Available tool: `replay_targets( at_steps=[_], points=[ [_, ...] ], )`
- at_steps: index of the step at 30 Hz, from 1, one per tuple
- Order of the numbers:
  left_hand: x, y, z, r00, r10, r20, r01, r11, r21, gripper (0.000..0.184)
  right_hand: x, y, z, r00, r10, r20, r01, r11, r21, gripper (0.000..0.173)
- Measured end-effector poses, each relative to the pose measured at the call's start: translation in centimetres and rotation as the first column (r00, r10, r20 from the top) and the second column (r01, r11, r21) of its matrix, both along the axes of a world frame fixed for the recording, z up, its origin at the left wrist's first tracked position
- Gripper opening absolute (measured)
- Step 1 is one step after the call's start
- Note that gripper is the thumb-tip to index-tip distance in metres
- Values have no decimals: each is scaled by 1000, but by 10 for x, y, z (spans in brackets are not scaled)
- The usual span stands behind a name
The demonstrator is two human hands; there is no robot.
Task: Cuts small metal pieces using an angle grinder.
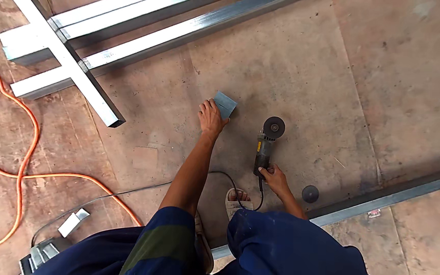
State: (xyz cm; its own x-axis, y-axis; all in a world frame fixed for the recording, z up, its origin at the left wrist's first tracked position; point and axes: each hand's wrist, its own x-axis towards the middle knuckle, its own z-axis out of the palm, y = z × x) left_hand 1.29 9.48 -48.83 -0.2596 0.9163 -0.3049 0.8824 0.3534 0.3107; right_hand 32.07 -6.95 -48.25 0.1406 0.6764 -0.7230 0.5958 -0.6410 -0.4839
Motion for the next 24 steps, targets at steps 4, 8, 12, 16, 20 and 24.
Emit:
replay_targets(
  at_steps=[4,8,12,16,20,24],
  points=[
    [7,8,3,998,-34,-45,31,998,-60,117,0,-2,-3,1000,23,11,-23,1000,0,64],
    [9,9,8,999,-19,-32,17,997,-69,106,-3,-1,-1,999,36,4,-36,999,8,66],
    [-7,9,12,995,-97,-24,95,993,-74,104,-4,-3,-3,1000,28,-5,-28,999,21,64],
    [-52,-4,46,960,-280,-5,278,956,-89,103,-5,-4,-5,1000,22,-2,-22,999,35,65],
    [-116,-55,113,923,-385,-23,375,910,-179,106,-13,-10,5,997,79,-7,-79,995,65,67],
    [-209,-143,169,967,-240,-87,214,948,-237,109,-16,-12,7,991,130,-31,-127,988,88,67]
  ],
)
